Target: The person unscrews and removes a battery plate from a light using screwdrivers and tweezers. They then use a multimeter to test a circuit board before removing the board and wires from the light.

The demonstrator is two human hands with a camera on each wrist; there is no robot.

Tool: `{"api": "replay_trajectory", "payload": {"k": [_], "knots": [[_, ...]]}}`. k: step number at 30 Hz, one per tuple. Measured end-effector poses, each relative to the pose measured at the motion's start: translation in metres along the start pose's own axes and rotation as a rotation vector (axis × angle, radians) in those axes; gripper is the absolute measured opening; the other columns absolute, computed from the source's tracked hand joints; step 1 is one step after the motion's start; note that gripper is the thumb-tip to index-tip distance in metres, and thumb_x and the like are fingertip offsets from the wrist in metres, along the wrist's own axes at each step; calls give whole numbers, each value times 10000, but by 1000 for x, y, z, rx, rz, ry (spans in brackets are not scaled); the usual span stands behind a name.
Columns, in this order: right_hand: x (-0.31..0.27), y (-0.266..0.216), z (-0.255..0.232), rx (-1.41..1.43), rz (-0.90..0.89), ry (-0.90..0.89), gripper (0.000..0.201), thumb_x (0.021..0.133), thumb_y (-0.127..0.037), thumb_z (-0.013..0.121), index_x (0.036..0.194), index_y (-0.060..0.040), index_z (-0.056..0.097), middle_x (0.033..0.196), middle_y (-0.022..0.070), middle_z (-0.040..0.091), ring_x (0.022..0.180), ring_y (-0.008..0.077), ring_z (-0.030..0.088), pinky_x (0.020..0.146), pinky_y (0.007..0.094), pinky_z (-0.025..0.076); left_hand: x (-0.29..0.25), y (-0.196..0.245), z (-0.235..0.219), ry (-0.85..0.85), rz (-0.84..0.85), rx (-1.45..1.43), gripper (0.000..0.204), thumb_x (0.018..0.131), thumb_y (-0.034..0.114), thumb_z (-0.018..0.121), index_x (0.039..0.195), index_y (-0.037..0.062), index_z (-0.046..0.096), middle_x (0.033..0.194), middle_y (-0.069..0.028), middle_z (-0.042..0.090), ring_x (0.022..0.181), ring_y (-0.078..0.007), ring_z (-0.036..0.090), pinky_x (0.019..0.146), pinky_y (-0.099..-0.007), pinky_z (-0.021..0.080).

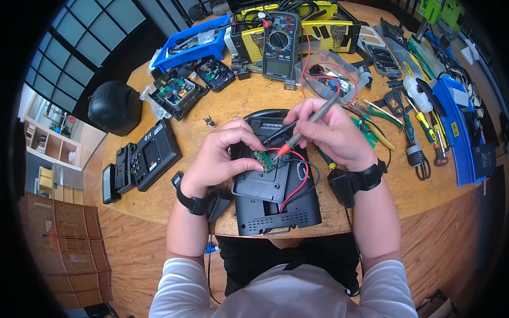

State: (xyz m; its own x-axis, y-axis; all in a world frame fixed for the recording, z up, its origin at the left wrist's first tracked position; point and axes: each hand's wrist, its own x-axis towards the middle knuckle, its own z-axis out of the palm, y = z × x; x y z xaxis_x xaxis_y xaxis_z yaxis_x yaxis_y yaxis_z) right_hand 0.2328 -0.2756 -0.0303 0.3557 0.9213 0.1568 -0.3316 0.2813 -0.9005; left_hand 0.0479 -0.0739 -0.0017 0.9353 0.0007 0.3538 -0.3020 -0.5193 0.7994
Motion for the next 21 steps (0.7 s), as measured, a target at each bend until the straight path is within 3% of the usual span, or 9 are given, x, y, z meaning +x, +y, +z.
{"api": "replay_trajectory", "payload": {"k": [6,8,11,20,21], "knots": [[-1,0,3,-21,-40,-33,124,876,0,759,927,-23,649,1210,145,608,930,152,675,829,270,577,-2,-2,1,20,-7,23,288,692,122,935,911,63,758,895,-26,668,902,-192,626,843,-329,485],[0,-5,6,-45,19,-3,162,812,89,751,898,-16,662,1185,142,616,968,176,674,871,297,579,-1,-1,0,5,19,41,274,713,85,907,930,51,743,897,-50,638,923,-229,620,837,-344,503],[0,-3,9,-72,-28,25,188,783,117,751,891,-12,667,1159,136,623,987,190,679,880,299,580,-1,-1,-1,2,7,30,271,718,91,906,929,52,741,896,-52,637,925,-230,618,834,-346,501],[1,-2,8,-28,-9,15,142,847,101,716,901,-8,644,1165,153,620,948,189,699,848,309,606,-1,3,0,11,-22,34,249,723,80,899,910,58,736,887,-41,637,904,-221,608,823,-342,493],[1,0,6,-9,-33,-14,108,889,38,719,922,-14,632,1176,153,618,940,186,702,825,303,607,-1,3,0,9,-26,35,250,723,82,900,909,58,735,887,-42,638,905,-224,609,823,-343,494]]}}
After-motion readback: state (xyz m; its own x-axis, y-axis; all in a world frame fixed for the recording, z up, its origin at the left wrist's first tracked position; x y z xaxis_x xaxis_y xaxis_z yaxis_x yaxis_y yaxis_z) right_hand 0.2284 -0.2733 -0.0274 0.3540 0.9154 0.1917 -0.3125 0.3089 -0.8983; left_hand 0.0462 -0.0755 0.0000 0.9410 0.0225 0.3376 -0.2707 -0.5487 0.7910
